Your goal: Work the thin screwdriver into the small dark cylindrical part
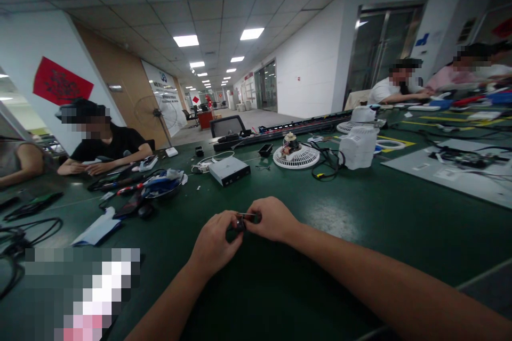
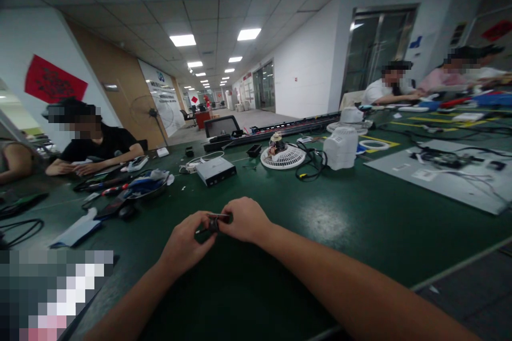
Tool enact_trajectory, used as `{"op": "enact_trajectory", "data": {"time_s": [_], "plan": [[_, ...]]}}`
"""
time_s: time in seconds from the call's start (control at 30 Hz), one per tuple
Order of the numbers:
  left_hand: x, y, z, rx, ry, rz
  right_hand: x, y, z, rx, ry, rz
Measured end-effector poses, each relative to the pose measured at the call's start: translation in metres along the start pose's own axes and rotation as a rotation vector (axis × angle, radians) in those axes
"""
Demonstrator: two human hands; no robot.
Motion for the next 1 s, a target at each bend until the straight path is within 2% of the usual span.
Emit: {"op": "enact_trajectory", "data": {"time_s": [0.1, 0.3, 0.5, 0.67, 0.83, 1.0], "plan": [[0.001, 0.000, 0.000, -0.031, -0.007, -0.009, -0.002, -0.001, -0.003, -0.038, -0.054, 0.032], [0.000, 0.000, 0.002, -0.006, -0.024, -0.018, -0.002, -0.002, -0.005, -0.087, -0.087, 0.034], [-0.004, 0.001, 0.002, -0.001, -0.066, 0.029, -0.007, -0.001, 0.000, -0.085, 0.024, 0.077], [-0.006, -0.002, 0.000, 0.027, -0.135, 0.053, -0.001, 0.001, 0.008, 0.010, 0.255, 0.039], [-0.008, -0.003, -0.001, 0.039, -0.144, 0.065, 0.005, 0.003, 0.011, -0.026, 0.355, -0.031], [-0.006, -0.003, 0.003, 0.070, -0.122, 0.043, 0.007, 0.003, 0.017, 0.058, 0.352, -0.069]]}}
Point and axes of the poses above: each hand's wrist, its own y-axis towards the middle knuckle, its own x-axis out of the palm, z = x × y, the point moved 4 cm from there along y, towards the middle knuckle, and after that the axes turned 1 degree about x, right-handed, at the moved point
